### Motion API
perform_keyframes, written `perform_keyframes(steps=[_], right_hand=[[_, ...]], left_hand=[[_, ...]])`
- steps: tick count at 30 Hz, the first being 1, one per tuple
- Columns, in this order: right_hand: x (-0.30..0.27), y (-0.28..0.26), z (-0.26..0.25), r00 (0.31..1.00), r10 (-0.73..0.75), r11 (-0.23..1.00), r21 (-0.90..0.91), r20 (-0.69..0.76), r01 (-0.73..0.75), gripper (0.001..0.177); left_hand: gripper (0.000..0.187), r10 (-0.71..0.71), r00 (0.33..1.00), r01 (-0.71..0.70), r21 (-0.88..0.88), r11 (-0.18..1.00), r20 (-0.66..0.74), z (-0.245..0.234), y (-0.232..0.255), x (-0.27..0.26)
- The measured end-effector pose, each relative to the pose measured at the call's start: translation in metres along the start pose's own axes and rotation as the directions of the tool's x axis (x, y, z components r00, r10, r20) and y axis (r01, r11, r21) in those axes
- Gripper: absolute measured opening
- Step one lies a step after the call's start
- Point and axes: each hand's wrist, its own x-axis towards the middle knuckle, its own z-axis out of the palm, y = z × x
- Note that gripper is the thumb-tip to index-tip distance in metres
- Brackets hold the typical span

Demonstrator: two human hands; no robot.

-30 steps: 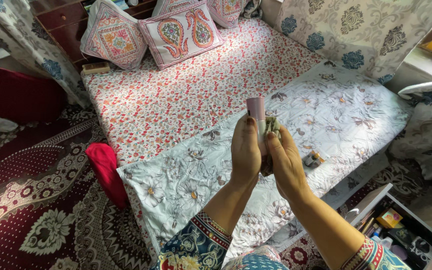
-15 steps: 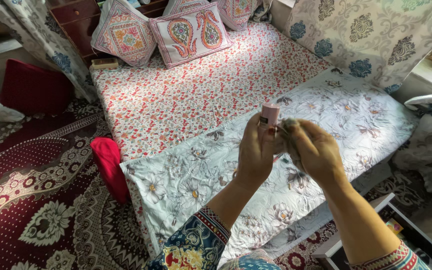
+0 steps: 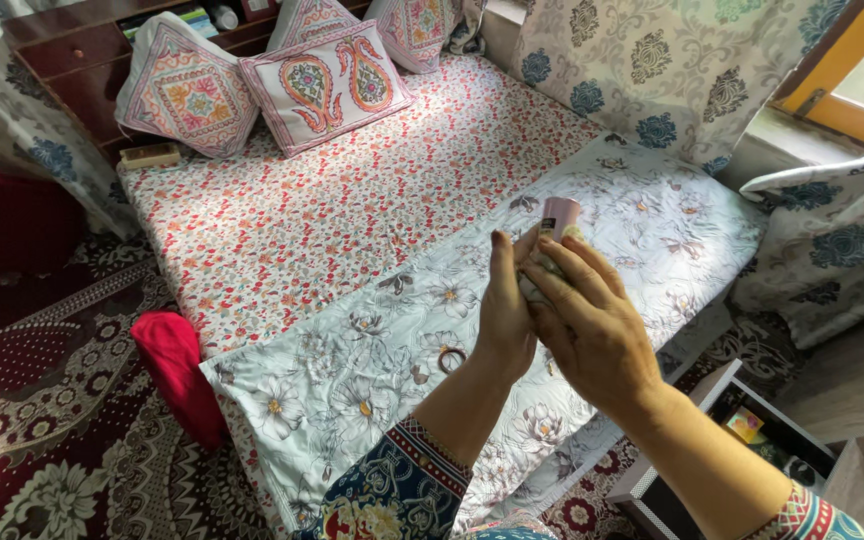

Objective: The person wipes the exterior of several cosmetic items, including a white tube, a round compact, and a pink bottle, using a cloth. The person places the cleaned items into an open drawer beside the bed.

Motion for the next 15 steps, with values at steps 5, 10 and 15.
perform_keyframes(steps=[5,10,15], right_hand=[[0.021,0.032,-0.031,0.989,0.082,0.982,-0.162,-0.125,-0.102,0.029],[0.001,0.02,-0.034,0.999,0.011,0.986,-0.165,-0.047,-0.019,0.032],[-0.001,0.034,-0.041,0.998,-0.055,0.98,-0.193,0.002,0.054,0.031]], left_hand=[[0.078,0.064,0.992,-0.105,0.407,0.907,0.113,0.016,-0.02,-0.011],[0.077,-0.066,0.996,0.063,0.058,0.996,0.056,0.016,-0.026,0.003],[0.084,-0.131,0.991,0.122,0.318,0.94,0.005,0.012,-0.034,0.003]])
